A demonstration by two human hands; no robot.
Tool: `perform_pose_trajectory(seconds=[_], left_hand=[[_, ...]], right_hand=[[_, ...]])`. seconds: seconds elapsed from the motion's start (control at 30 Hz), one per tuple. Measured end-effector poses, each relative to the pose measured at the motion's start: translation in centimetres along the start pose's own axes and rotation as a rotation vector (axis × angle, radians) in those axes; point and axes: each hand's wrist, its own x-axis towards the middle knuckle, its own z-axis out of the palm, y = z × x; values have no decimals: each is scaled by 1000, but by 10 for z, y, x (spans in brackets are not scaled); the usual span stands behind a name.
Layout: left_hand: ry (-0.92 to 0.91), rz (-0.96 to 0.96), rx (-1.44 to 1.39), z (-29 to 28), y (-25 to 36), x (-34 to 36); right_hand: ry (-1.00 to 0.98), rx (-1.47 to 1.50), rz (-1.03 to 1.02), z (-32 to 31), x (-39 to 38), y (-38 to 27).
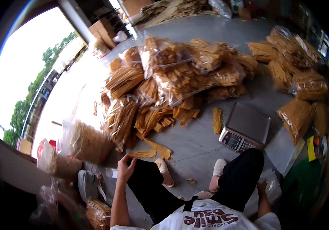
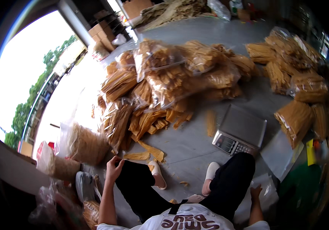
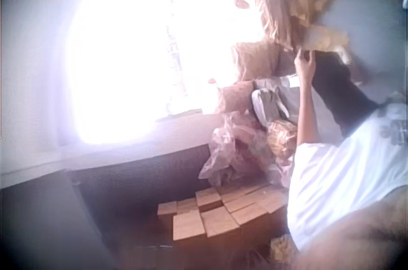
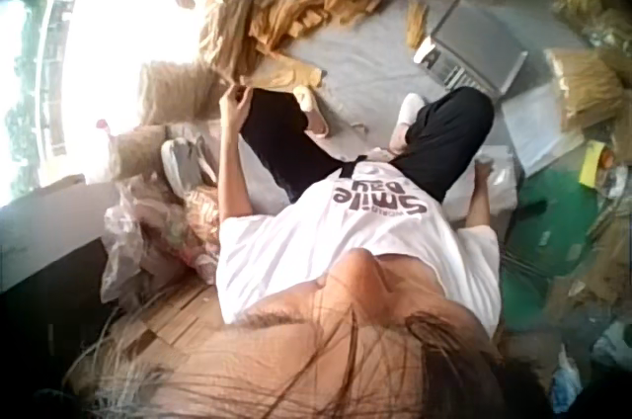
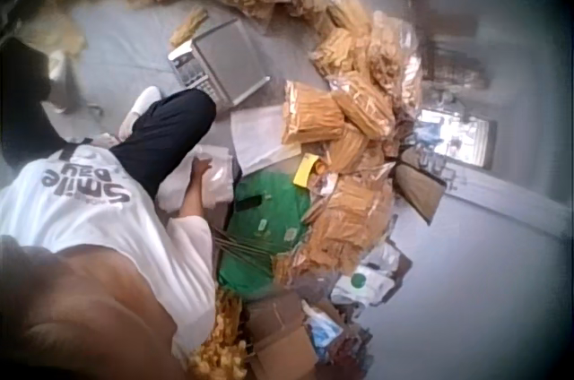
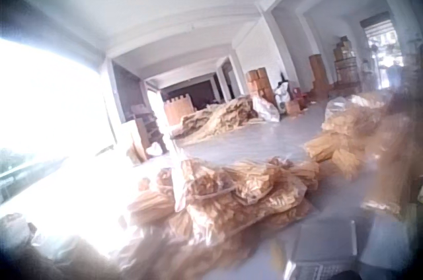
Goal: The person sits on the floor and places pieces of dried tofu skin into plastic bags, then weighs the bags on a digital scale before tying them closed.
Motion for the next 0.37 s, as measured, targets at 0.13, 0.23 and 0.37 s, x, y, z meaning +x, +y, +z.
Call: perform_pose_trajectory(seconds=[0.13,0.23,0.37], left_hand=[[64,69,138,-3,4,-3],[56,40,30,-12,-14,-13],[36,-88,-139,-25,-31,-29]], right_hand=[[-150,35,-446,-29,52,-62],[-348,309,-476,-45,86,-133],[-393,283,-403,-73,-25,-303]])
